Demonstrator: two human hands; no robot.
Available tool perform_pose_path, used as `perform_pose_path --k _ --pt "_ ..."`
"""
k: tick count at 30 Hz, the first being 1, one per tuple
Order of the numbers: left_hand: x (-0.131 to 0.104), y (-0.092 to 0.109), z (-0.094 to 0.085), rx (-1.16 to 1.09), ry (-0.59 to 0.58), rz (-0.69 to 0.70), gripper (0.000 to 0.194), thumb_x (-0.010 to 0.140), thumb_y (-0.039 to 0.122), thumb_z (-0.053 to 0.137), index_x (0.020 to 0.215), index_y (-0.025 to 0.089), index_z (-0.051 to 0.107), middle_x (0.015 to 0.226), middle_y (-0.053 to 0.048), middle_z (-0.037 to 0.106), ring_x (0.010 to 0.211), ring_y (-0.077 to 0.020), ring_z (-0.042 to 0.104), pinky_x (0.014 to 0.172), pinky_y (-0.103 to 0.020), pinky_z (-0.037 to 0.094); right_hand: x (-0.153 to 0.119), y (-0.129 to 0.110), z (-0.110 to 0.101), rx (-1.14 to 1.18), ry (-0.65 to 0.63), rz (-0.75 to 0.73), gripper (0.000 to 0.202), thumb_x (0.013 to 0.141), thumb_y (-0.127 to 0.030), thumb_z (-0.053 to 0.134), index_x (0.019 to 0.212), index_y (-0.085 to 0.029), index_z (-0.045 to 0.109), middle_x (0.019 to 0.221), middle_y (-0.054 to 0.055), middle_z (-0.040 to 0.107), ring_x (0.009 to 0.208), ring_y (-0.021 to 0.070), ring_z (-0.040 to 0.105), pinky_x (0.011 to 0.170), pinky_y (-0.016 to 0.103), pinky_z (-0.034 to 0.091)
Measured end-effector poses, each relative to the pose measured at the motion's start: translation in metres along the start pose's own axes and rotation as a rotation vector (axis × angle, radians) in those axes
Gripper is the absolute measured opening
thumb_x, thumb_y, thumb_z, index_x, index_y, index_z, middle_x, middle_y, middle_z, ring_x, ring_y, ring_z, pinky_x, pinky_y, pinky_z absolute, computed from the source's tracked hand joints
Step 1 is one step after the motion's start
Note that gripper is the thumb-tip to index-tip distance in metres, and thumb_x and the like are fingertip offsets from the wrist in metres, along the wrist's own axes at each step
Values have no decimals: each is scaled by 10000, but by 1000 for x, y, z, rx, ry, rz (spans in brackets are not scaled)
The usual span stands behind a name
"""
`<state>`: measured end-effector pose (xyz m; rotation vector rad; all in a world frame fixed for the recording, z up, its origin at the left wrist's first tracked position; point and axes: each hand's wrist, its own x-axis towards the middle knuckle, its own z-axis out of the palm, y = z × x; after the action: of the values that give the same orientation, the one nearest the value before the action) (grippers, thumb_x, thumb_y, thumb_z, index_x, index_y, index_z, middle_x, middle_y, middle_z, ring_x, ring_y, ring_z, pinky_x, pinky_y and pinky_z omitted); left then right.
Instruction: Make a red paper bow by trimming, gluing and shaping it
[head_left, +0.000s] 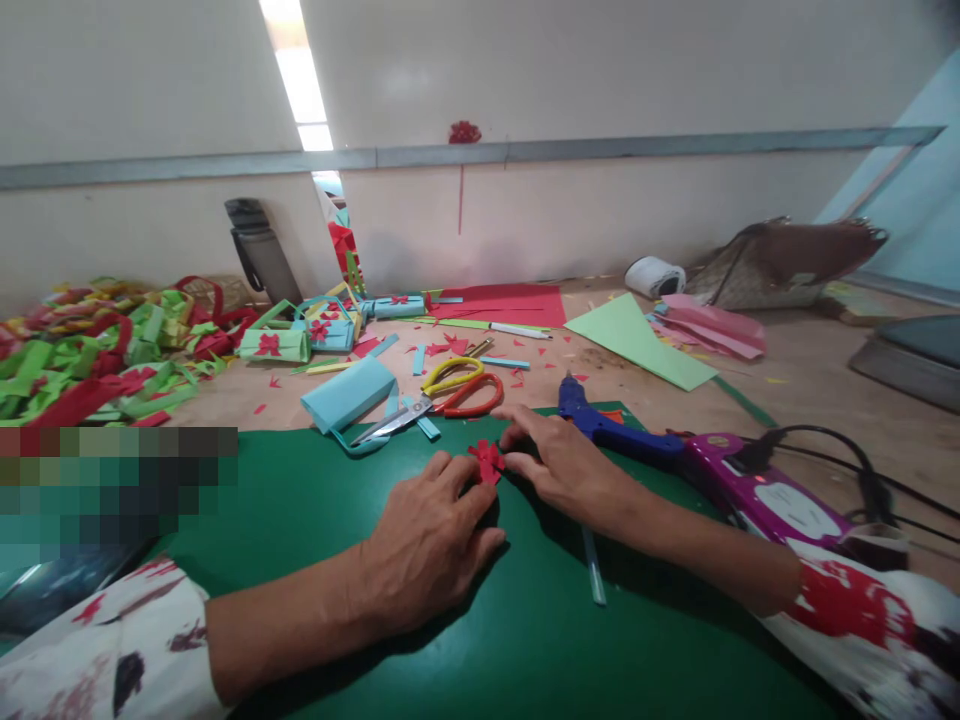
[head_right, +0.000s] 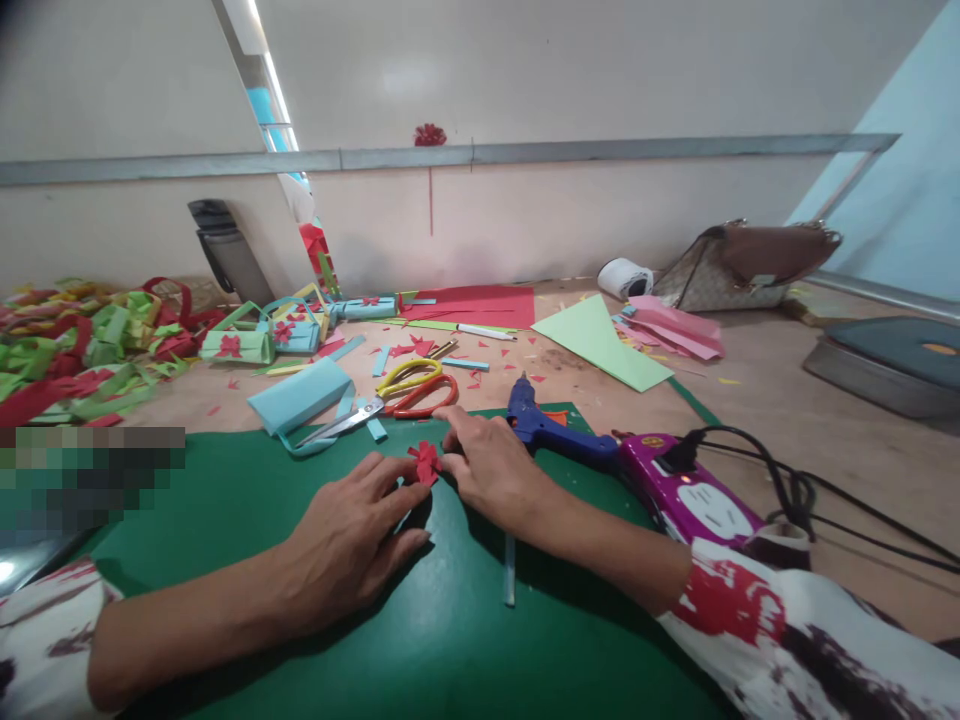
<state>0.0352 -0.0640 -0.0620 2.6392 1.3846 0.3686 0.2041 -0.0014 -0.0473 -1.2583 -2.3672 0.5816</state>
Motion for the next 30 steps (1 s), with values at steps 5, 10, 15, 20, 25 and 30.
perform_pose_path --k 5,10,15,20,25,30 --pt "-2 -2 2 -25 22 14 239 870 312 447 1032 189 573 1084 -85 545 954 -237 472 768 -395 474 3 2 4 82 15 5 447 749 -40 517 1189 -115 508 711 6 654 655 143 594 669 256 430" --pt "1 -9 -3 -217 318 -10 307 839 239 496 1142 187 515 1181 -99 517 1072 -233 450 882 -406 415 0 0 0 157 47 -11 392 764 -72 505 1145 -158 519 719 -8 645 660 136 588 658 257 432" --pt "14 -13 -14 -902 251 -356 527 769 268 591 1251 160 409 1099 -106 582 957 -206 559 752 -339 470 -6 -6 -7 310 45 20 397 771 -89 511 1155 -191 505 708 -28 619 634 125 580 630 244 439" --pt "21 -12 -17 -1271 12 -500 296 786 294 582 1005 95 584 794 -56 638 616 -94 534 524 -197 386 -11 -8 -6 315 75 2 381 779 -106 525 1146 -205 511 779 -21 637 739 139 596 726 274 449" --pt "22 -16 -13 -1375 -46 -520 238 822 311 529 720 114 616 595 -11 607 503 -70 504 464 -164 352 -13 -6 -5 306 53 30 368 792 -116 525 1150 -196 494 794 -24 638 732 130 589 750 283 442" --pt "22 -20 -10 -1432 -81 -549 243 838 333 508 714 133 568 541 -1 613 458 -71 527 428 -152 370 -16 -4 -3 238 64 -33 301 795 -106 532 1079 -206 525 852 -4 645 810 149 604 776 289 450"
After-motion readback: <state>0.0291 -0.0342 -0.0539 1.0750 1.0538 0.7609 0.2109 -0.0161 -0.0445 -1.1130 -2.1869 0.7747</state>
